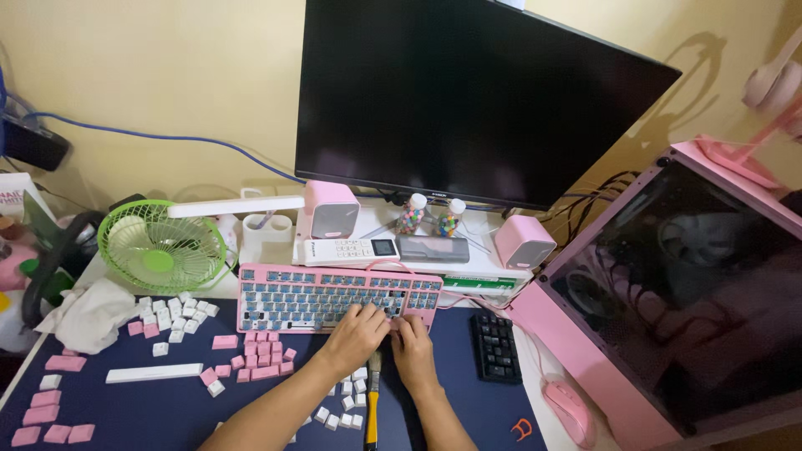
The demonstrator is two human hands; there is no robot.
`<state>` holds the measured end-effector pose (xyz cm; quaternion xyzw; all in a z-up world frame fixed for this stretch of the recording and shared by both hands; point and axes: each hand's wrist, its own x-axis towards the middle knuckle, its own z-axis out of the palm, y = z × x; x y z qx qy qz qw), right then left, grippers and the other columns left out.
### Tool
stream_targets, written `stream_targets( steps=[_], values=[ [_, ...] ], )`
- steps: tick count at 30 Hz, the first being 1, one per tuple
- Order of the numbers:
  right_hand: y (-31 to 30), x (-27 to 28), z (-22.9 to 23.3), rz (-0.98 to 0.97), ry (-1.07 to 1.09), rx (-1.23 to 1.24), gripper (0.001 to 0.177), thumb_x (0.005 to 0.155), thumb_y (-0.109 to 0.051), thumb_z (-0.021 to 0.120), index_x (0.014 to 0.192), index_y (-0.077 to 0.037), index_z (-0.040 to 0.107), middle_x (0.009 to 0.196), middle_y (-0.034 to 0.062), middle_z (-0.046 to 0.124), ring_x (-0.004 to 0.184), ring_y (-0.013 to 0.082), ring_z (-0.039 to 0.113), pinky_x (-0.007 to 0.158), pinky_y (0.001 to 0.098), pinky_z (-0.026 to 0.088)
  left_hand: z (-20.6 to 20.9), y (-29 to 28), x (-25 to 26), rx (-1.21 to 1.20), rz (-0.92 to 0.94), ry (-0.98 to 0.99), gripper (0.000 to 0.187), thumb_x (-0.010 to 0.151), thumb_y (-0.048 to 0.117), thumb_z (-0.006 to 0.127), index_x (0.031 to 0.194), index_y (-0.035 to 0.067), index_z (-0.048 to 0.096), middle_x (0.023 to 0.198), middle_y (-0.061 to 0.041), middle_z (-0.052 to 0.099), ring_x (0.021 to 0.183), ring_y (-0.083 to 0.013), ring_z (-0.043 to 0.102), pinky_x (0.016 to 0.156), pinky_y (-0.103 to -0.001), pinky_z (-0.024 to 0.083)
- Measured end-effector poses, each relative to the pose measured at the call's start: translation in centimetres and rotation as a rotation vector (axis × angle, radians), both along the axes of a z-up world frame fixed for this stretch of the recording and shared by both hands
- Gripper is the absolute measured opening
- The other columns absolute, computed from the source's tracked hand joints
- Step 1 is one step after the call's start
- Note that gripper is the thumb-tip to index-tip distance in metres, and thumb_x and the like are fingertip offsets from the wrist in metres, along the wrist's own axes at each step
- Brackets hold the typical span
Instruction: The person assembles a mechanical keyboard by inserting black keycaps into the switch plate one by one. The person handles the keycaps and the keyboard plate directly with their hands, placing each keycap into its corresponding switch position.
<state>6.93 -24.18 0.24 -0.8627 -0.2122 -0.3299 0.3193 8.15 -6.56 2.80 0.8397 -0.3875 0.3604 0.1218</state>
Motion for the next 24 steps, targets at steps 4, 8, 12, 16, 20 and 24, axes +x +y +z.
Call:
stream_targets(
  steps=[4,8,12,16,20,24],
  values=[
    [-0.3,0.3,-0.1,-0.011,-0.037,0.005,0.029,0.080,0.004,0.073,0.108,-0.004,0.068,0.101,0.0148,0.065,0.090,0.0368,0.067,0.076,0.0426,0.056,0.2,0.1,0.1,-0.030,-0.020,-0.023,0.014,0.081,0.011,0.061,0.093,0.006,0.067,0.100,-0.008,0.063,0.100,-0.0251,0.058,0.085,-0.039,0.043],
    [-0.4,0.6,-0.4,-0.022,-0.059,-0.021,0.024,0.081,0.003,0.074,0.104,-0.005,0.070,0.096,0.0138,0.064,0.087,0.0346,0.067,0.074,0.0419,0.055,0.3,0.2,0.4,-0.011,-0.048,0.002,0.015,0.083,0.012,0.062,0.095,0.005,0.068,0.101,-0.008,0.064,0.101,-0.0259,0.058,0.086,-0.040,0.043],
    [-0.5,1.0,-0.9,-0.038,-0.065,-0.023,0.024,0.080,0.003,0.073,0.103,-0.004,0.071,0.094,0.0130,0.064,0.085,0.0331,0.067,0.073,0.0410,0.056,0.3,0.4,0.2,-0.007,-0.045,-0.044,0.018,0.082,0.011,0.062,0.096,0.003,0.070,0.102,-0.008,0.065,0.103,-0.0262,0.058,0.088,-0.040,0.044],
    [-0.4,1.1,-1.0,-0.039,-0.054,0.013,0.027,0.080,0.003,0.073,0.107,-0.003,0.070,0.096,0.0132,0.065,0.084,0.0337,0.067,0.072,0.0408,0.055,0.3,0.4,0.3,0.002,-0.047,-0.027,0.017,0.082,0.010,0.062,0.095,0.003,0.070,0.104,-0.009,0.066,0.103,-0.0265,0.058,0.090,-0.040,0.044],
    [-0.3,0.8,-0.5,-0.019,0.007,0.062,0.026,0.081,0.003,0.074,0.106,-0.003,0.069,0.096,0.0144,0.065,0.084,0.0348,0.068,0.070,0.0406,0.056,0.2,0.3,0.6,0.001,-0.038,-0.017,0.015,0.081,0.009,0.062,0.093,0.003,0.069,0.103,-0.009,0.065,0.104,-0.0265,0.058,0.090,-0.039,0.044],
    [-0.3,0.7,-0.1,0.001,-0.021,0.087,0.022,0.083,0.003,0.074,0.102,-0.003,0.066,0.098,0.0144,0.065,0.088,0.0364,0.068,0.073,0.0408,0.057,0.1,0.0,0.7,-0.028,-0.044,-0.022,0.012,0.080,0.010,0.062,0.089,0.005,0.067,0.103,-0.009,0.064,0.103,-0.0268,0.058,0.090,-0.040,0.044]
  ],
)
